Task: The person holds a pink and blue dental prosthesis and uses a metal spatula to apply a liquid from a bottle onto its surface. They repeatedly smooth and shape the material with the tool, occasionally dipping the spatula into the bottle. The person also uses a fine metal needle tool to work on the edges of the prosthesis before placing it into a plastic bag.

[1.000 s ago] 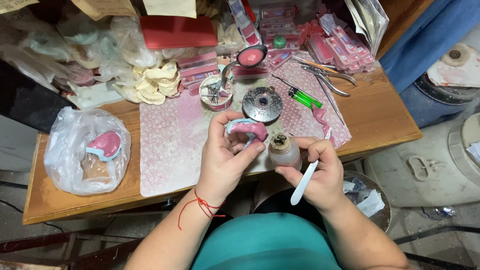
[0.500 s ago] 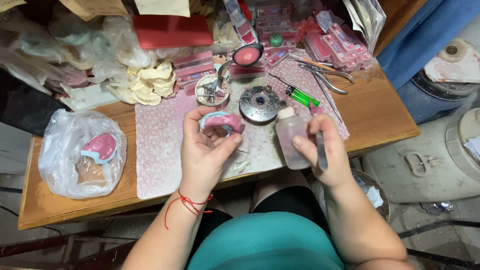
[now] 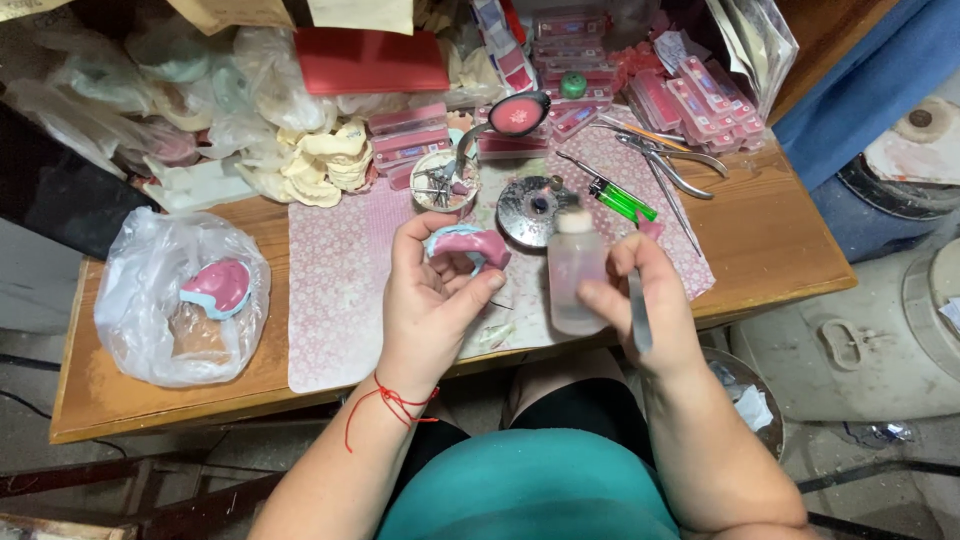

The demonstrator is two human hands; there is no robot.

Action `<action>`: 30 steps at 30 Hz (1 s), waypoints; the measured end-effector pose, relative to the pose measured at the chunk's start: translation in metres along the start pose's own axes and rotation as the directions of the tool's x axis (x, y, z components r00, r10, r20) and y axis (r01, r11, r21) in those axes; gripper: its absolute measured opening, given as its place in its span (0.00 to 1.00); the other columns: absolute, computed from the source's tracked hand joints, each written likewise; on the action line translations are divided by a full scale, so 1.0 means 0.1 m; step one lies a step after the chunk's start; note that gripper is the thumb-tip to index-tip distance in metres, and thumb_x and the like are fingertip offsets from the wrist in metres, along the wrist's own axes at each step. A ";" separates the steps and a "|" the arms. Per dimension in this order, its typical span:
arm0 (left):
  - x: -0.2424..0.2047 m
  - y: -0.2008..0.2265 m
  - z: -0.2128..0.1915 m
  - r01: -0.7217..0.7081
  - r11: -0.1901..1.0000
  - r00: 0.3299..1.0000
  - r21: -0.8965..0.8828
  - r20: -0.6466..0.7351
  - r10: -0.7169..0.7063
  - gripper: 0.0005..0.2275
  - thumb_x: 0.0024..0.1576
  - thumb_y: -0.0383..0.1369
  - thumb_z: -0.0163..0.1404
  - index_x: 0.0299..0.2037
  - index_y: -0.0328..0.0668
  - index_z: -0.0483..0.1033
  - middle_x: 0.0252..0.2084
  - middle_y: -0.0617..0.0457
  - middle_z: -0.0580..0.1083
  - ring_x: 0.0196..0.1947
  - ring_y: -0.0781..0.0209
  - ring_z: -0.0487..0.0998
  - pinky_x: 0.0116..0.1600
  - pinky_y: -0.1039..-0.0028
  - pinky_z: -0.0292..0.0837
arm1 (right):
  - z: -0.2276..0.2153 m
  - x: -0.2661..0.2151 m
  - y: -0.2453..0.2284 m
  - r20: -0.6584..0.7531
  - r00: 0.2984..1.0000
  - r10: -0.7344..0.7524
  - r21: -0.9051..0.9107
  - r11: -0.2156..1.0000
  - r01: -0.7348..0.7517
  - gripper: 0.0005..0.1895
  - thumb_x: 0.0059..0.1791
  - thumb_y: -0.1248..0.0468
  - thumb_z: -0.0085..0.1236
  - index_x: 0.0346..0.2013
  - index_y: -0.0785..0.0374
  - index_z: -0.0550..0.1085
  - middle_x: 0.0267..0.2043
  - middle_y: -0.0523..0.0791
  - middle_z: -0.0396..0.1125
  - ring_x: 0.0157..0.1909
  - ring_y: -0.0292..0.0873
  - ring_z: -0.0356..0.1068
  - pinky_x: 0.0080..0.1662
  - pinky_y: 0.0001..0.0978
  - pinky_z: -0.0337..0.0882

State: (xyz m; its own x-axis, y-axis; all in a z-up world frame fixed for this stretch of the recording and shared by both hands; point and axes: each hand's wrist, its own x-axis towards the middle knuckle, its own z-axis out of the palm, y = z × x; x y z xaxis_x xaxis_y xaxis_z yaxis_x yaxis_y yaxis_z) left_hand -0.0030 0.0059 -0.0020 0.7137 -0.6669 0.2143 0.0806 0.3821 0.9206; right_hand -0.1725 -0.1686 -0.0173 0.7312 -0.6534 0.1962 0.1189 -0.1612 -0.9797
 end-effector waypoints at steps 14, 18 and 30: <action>-0.10 0.15 0.01 -0.269 0.810 0.963 0.521 0.129 0.237 0.24 0.54 0.31 0.65 0.56 0.39 0.65 0.50 0.48 0.83 0.54 0.52 0.83 0.60 0.64 0.77 | 0.32 -0.31 -0.19 -0.029 0.921 -0.388 -0.139 0.914 0.381 0.31 0.38 0.68 0.79 0.27 0.57 0.56 0.49 0.57 0.76 0.46 0.47 0.74 0.46 0.33 0.69; -0.08 0.12 -0.07 -0.245 0.855 0.969 0.458 0.097 0.226 0.25 0.53 0.30 0.66 0.57 0.37 0.65 0.47 0.46 0.84 0.54 0.52 0.83 0.62 0.64 0.75 | 0.24 -0.36 -0.06 -0.038 0.934 -0.355 -0.146 0.927 0.346 0.30 0.39 0.69 0.78 0.27 0.57 0.57 0.48 0.56 0.76 0.45 0.45 0.73 0.45 0.31 0.68; -0.10 0.09 0.11 -0.131 0.977 0.988 0.167 0.109 0.114 0.26 0.55 0.23 0.63 0.59 0.35 0.61 0.45 0.42 0.83 0.52 0.59 0.81 0.61 0.65 0.76 | 0.29 -0.30 -0.28 -0.018 0.898 -0.441 -0.235 0.874 0.425 0.28 0.40 0.70 0.76 0.25 0.57 0.57 0.43 0.55 0.77 0.38 0.46 0.72 0.39 0.33 0.67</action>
State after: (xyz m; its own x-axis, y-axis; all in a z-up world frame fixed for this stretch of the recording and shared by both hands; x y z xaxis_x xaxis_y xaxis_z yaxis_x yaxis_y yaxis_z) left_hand -0.0171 0.0094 0.0080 0.6381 -0.6849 0.3517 -0.1307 0.3538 0.9261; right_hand -0.1782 -0.1229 0.0032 0.5919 -0.5286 0.6085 0.2567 -0.5920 -0.7640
